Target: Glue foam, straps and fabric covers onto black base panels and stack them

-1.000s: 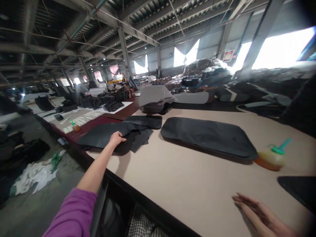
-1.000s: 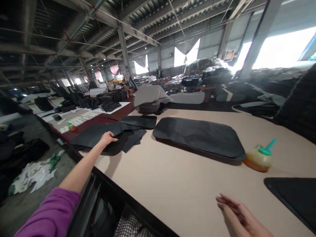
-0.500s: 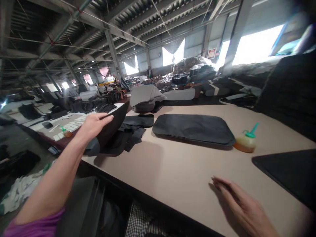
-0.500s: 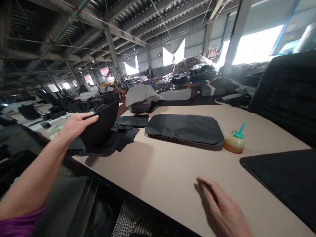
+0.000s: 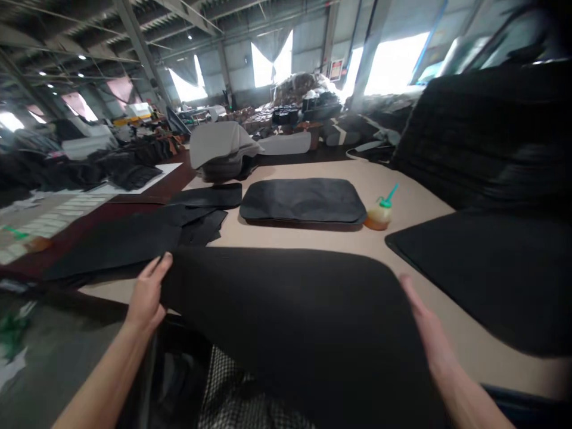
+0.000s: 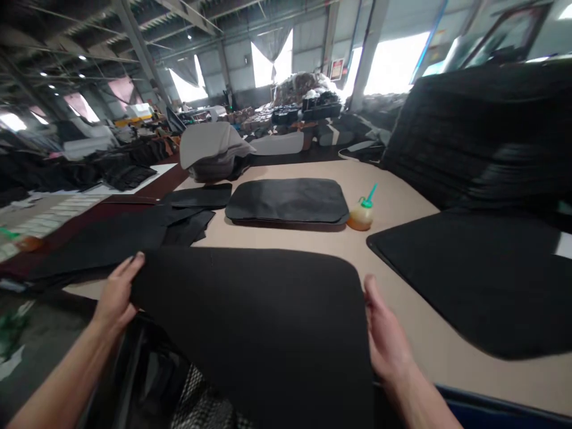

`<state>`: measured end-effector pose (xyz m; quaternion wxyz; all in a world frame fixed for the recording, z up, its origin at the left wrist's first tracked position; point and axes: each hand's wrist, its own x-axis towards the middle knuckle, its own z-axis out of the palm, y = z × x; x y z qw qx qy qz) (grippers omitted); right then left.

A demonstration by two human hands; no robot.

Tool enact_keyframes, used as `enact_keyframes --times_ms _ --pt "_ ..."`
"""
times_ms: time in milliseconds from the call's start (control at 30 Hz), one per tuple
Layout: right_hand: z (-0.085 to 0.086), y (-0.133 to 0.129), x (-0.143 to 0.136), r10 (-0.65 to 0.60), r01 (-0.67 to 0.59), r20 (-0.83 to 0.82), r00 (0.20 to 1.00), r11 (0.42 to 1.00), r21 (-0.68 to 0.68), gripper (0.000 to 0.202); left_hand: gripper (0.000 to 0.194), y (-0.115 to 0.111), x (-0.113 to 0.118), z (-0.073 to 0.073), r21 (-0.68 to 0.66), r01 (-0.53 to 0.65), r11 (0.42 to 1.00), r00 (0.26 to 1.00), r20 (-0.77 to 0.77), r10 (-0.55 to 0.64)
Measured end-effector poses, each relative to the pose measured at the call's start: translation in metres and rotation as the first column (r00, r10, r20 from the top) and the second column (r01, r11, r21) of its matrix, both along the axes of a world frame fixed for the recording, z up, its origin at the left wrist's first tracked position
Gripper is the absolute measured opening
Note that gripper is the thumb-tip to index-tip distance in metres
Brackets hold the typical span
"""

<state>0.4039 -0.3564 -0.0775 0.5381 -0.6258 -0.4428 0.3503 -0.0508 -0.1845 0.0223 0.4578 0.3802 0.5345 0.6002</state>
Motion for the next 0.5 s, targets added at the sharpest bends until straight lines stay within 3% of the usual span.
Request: enact_keyframes --times_ms 67,100,167,267,367,433,500 --pt "0.003 -0.007 0.007 0.02 -0.025 -0.108 0.994 0.999 -0.048 0.075 0.043 -0.007 0.003 -0.049 -0.151 0.059 0.987 0.994 -0.086 -0.072" --pt "0.005 -0.01 0.007 0.03 -0.044 -0.159 0.987 0.995 -0.085 0.074 0.044 -0.011 0.003 -0.066 -0.181 0.055 0.982 0.981 -0.174 -0.087" --pt "0.008 -0.012 0.002 0.02 -0.045 -0.148 0.989 0.984 -0.172 0.074 0.049 -0.016 0.003 -0.086 -0.18 0.041 0.983 0.907 -0.406 -0.112" --pt "0.012 -0.001 -0.003 -0.046 0.078 0.174 0.984 0.979 -0.186 0.089 0.051 -0.016 -0.002 -0.09 -0.203 0.118 0.972 0.667 -0.709 -0.229" --pt "0.013 0.032 0.004 -0.115 0.153 0.394 0.912 0.986 -0.065 0.088 0.043 -0.01 -0.005 -0.086 -0.254 0.202 0.946 0.323 -0.895 -0.309" --pt "0.011 0.06 0.012 -0.158 0.194 0.438 0.885 0.98 -0.039 0.09 0.04 -0.006 -0.001 -0.083 -0.187 0.213 0.959 0.097 -0.972 -0.212" --pt "0.007 0.086 0.02 -0.18 0.23 0.489 0.853 0.972 -0.044 0.093 0.042 -0.004 0.014 -0.078 -0.045 0.263 0.964 -0.027 -0.999 -0.039"
